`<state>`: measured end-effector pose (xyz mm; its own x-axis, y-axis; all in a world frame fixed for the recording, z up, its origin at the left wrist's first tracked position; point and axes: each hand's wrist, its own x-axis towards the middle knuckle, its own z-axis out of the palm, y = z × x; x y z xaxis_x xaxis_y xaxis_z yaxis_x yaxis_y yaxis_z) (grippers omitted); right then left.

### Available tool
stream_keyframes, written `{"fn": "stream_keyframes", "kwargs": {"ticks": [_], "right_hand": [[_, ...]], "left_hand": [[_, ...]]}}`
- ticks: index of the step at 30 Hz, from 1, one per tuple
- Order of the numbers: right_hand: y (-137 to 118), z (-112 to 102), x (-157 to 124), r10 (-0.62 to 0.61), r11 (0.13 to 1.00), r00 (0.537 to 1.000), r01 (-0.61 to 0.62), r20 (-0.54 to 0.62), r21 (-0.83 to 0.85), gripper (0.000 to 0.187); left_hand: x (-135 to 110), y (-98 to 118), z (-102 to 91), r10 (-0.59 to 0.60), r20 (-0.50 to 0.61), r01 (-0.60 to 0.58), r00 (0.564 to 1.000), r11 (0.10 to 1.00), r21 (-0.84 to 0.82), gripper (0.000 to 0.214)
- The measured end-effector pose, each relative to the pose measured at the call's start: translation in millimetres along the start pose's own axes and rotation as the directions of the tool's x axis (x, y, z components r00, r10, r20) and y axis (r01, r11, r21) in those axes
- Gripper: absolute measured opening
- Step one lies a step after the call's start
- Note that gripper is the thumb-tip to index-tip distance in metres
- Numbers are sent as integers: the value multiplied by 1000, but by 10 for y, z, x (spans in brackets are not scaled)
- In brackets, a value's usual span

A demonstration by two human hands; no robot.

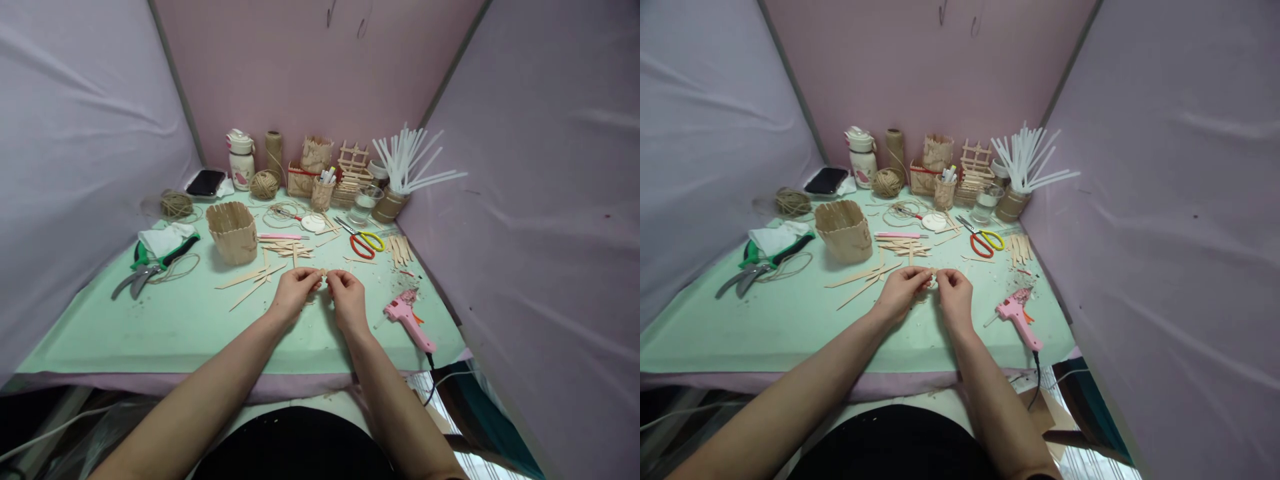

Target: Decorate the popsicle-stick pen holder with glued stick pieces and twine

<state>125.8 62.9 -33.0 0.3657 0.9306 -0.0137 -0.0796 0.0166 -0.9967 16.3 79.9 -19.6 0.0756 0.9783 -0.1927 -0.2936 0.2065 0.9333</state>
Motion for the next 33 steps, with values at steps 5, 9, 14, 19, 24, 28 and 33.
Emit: {"fn": "stream_keyframes", "kwargs": {"ticks": [5,9,14,19,24,28,33], "right_hand": [[-29,0,-14,11,1000,1000,-11,8,-18,21],[-28,0,-18,2,1000,1000,-1,6,-31,22],[-34,-2,-28,-5,999,1000,6,6,-53,21],[-38,-3,-36,-17,998,1000,17,8,-58,21],[-33,-3,-39,-19,998,1000,19,7,-54,21],[-36,-5,-44,-19,998,1000,19,3,-66,23],[-50,-4,-50,-17,998,1000,17,10,-68,23]], "left_hand": [[5,-16,-6,16,-3,-16,1000,1000,19,36],[17,-33,-18,36,4,-36,999,999,40,35],[28,-46,-22,41,3,-41,999,998,55,34],[26,-53,-14,47,-6,-47,999,998,41,34],[32,-65,-22,54,-1,-54,999,997,50,34],[41,-71,-30,46,2,-46,999,997,62,33],[32,-58,-27,40,6,-40,999,997,67,32]]}}
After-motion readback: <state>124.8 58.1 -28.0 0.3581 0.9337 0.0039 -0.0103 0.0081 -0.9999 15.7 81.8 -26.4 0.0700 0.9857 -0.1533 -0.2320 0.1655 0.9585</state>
